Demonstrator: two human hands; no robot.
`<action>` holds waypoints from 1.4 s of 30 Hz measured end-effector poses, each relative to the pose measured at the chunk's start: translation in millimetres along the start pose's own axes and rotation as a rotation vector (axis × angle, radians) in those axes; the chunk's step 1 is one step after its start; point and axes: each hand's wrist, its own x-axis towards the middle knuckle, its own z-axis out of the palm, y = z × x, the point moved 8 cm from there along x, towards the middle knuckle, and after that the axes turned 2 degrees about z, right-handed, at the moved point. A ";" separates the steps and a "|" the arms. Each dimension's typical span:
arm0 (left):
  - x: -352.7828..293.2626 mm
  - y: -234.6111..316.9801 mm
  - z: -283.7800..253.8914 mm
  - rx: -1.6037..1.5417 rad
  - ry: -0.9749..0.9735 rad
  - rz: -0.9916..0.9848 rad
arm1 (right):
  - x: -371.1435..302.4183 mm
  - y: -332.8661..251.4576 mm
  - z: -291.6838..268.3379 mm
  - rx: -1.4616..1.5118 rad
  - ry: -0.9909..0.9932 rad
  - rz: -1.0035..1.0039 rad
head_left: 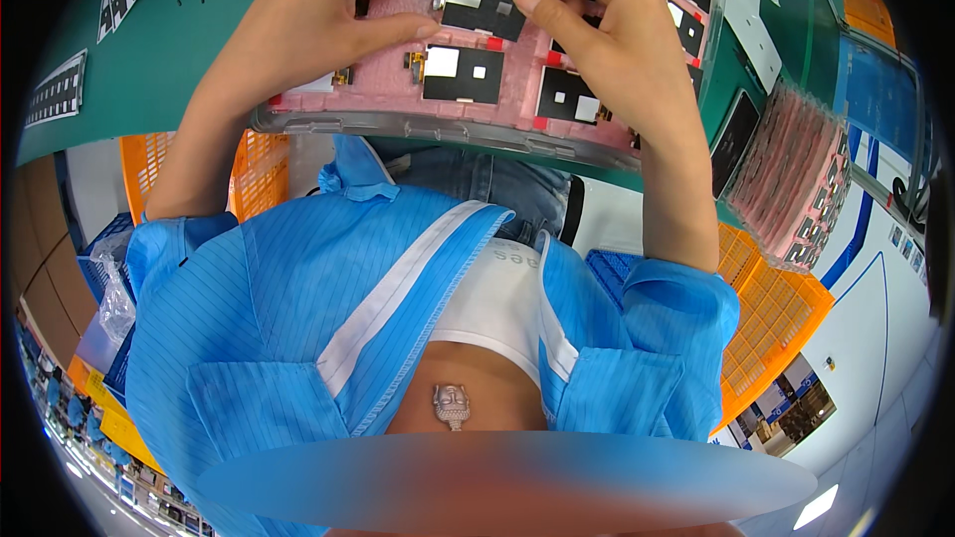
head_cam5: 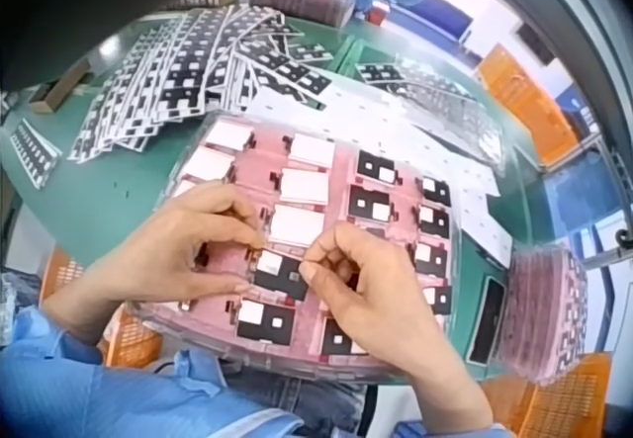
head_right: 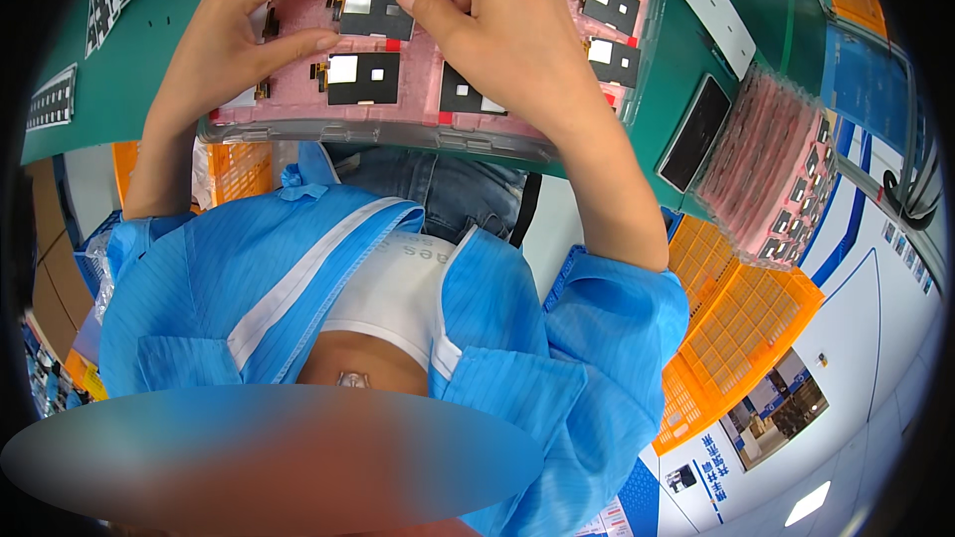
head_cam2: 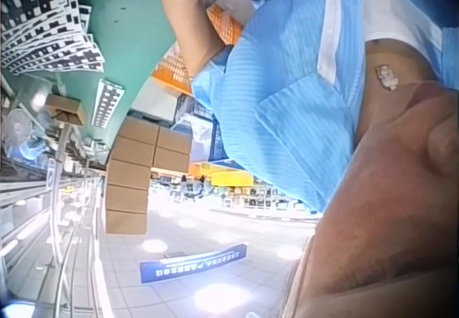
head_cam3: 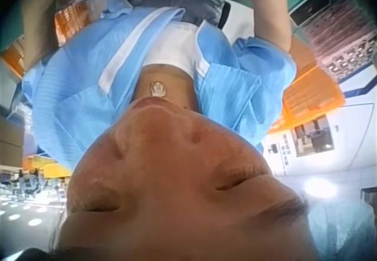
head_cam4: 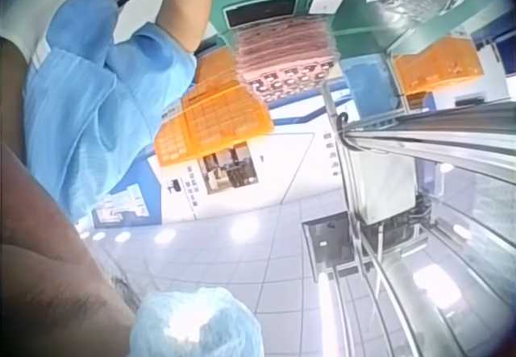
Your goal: The person places small black components into a pink electronics tray by hand.
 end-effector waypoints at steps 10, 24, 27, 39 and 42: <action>1.8 0.4 -0.1 -0.014 -0.011 0.003 | 1.2 -1.4 -0.2 -0.030 0.014 -0.021; 1.4 1.5 -0.2 -0.027 0.007 0.026 | -1.1 -11.7 -1.7 -0.101 0.055 -0.082; 1.3 0.8 -0.2 -0.034 0.009 0.027 | -1.3 -13.0 -1.2 -0.116 0.066 -0.103; 0.5 -0.5 0.2 -0.041 0.017 0.046 | -1.3 -14.3 -0.2 -0.125 0.075 -0.110; 2.5 0.4 1.6 -0.021 0.021 0.049 | -2.6 -12.0 -1.4 -0.102 0.081 -0.096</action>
